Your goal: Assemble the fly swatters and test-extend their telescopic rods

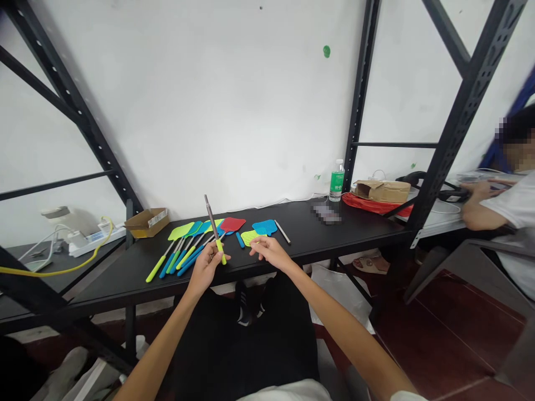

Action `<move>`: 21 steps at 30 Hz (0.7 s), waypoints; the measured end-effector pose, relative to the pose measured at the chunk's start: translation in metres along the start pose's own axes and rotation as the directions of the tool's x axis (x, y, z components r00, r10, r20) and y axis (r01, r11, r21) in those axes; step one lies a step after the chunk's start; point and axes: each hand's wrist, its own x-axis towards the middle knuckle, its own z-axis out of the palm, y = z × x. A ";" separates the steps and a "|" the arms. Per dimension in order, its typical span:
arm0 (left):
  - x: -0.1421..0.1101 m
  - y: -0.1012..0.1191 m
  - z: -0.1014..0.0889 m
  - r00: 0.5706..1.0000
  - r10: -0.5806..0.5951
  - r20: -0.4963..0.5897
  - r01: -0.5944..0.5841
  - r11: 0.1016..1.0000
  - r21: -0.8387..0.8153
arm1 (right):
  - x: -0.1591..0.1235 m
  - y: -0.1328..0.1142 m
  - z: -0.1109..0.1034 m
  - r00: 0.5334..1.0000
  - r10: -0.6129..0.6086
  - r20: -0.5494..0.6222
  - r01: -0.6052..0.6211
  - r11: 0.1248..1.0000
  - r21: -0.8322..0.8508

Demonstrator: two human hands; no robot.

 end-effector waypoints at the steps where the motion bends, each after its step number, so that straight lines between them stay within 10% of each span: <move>1: 0.000 0.000 0.000 1.000 -0.002 0.001 0.002 1.000 -0.003 | 0.000 0.000 0.000 1.000 0.000 0.002 0.000 1.000 0.000; 21: -0.001 0.005 0.000 0.999 0.010 -0.036 -0.010 1.000 -0.015 | 0.000 0.000 0.000 1.000 -0.002 0.005 0.002 1.000 -0.001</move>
